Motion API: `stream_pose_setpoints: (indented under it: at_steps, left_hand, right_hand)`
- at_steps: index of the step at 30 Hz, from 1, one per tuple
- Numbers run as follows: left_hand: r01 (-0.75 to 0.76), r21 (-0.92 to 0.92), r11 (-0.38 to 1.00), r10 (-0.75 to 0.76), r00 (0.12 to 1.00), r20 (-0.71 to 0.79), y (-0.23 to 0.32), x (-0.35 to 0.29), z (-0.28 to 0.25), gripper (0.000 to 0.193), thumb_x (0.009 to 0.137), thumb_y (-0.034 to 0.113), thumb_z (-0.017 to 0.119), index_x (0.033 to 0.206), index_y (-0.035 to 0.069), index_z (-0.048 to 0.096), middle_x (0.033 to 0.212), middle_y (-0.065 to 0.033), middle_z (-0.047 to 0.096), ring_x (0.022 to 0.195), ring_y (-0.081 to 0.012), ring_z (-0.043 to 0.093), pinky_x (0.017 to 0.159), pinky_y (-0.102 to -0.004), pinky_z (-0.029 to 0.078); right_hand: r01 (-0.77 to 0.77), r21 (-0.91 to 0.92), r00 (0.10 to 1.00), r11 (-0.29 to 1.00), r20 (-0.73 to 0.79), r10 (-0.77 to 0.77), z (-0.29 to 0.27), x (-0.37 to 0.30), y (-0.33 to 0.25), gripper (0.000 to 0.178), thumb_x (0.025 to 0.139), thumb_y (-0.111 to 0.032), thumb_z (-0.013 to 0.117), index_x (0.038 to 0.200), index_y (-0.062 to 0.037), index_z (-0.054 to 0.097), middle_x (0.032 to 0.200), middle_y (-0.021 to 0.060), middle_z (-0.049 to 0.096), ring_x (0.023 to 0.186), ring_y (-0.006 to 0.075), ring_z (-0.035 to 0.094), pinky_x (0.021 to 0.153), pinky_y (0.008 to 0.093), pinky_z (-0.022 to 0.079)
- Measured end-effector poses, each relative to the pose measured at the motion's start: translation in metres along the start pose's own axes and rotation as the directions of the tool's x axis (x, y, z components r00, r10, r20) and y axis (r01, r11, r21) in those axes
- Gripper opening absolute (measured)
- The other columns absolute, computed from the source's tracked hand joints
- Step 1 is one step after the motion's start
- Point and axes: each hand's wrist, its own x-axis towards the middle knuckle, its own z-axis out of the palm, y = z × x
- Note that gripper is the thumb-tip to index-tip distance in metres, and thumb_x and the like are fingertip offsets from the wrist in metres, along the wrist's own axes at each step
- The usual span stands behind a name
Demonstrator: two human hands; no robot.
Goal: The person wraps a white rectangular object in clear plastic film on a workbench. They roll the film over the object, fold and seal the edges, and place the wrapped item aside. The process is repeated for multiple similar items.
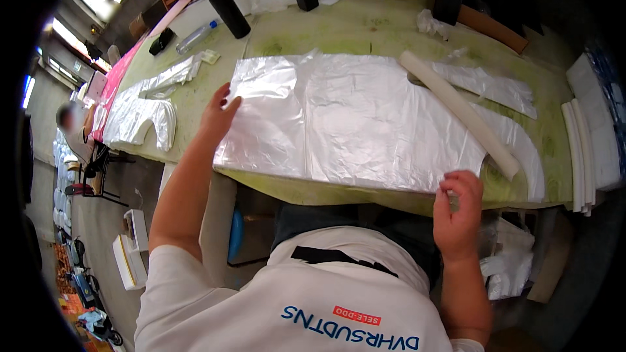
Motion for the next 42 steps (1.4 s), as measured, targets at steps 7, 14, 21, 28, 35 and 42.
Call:
stream_pose_setpoints:
  at_steps: [7,14,21,28,35,42]
  left_hand:
    - [0.112,0.346,0.931,-0.169,0.976,0.139,0.021,0.05,0.025,0.109,0.067,0.041,0.089,0.153,0.004,0.035,0.141,-0.0254,0.055,0.128,-0.0329,0.058,0.103,-0.04,0.05]
    - [0.152,0.1,0.983,-0.174,0.945,0.276,0.008,0.07,0.023,0.089,0.073,0.025,0.084,0.15,0.008,0.043,0.118,-0.0164,0.065,0.102,-0.0253,0.067,0.089,-0.0364,0.054]
    - [0.098,0.241,0.966,-0.073,0.991,-0.108,-0.006,0.068,0.009,0.073,0.079,0.011,0.074,0.147,0.014,0.048,0.113,-0.011,0.063,0.106,-0.0275,0.061,0.094,-0.0374,0.05]
    - [-0.489,0.245,0.837,0.501,0.865,0.017,0.047,0.014,0.043,0.067,0.087,0.02,0.075,0.148,0.018,0.048,0.154,-0.0142,0.041,0.143,-0.0369,0.034,0.119,-0.047,0.029]
    - [-0.474,0.396,0.787,0.274,0.843,0.464,0.099,-0.023,0.094,0.068,0.097,0.054,0.054,0.155,0.023,0.04,0.168,-0.0108,0.02,0.155,-0.0379,0.009,0.124,-0.0545,0.005]
    - [-0.436,0.278,0.856,0.365,0.89,0.271,0.043,0.003,0.074,0.063,0.098,0.043,0.058,0.156,0.028,0.037,0.167,-0.0102,0.024,0.153,-0.0391,0.017,0.119,-0.0627,0.014]
  right_hand:
    - [-0.161,0.029,0.986,0.987,-0.033,0.162,-0.012,-0.06,0.013,0.018,0.084,0.008,0.063,0.098,-0.0031,0.059,0.106,0.014,0.06,0.099,0.0288,0.057,0.091,0.036,0.047]
    - [-0.195,0.018,0.981,0.981,-0.017,0.195,-0.013,-0.075,0.011,0.018,0.085,0.009,0.062,0.097,-0.0029,0.06,0.106,0.0131,0.061,0.102,0.028,0.058,0.092,0.0363,0.048]
    - [-0.041,-0.082,0.998,0.996,-0.044,0.038,-0.011,-0.045,0.006,0.02,0.08,0.007,0.065,0.096,-0.0036,0.061,0.105,0.0146,0.063,0.101,0.0339,0.059,0.095,0.0424,0.047]
    - [0.012,-0.531,0.993,0.847,-0.09,-0.07,-0.042,0.006,0.043,0.036,0.08,-0.001,0.069,0.115,-0.0054,0.062,0.123,0.0167,0.06,0.115,0.038,0.054,0.105,0.0491,0.04]
    - [-0.1,-0.621,0.974,0.778,0.098,0.203,-0.058,0.048,0.081,0.06,0.076,-0.015,0.076,0.135,-0.0155,0.06,0.129,0.0141,0.057,0.12,0.0365,0.053,0.103,0.0493,0.041]
    - [-0.193,-0.663,0.949,0.723,0.062,0.31,-0.084,0.026,0.097,0.056,0.08,-0.014,0.072,0.135,-0.019,0.061,0.11,0.0149,0.062,0.103,0.0355,0.06,0.092,0.0458,0.048]
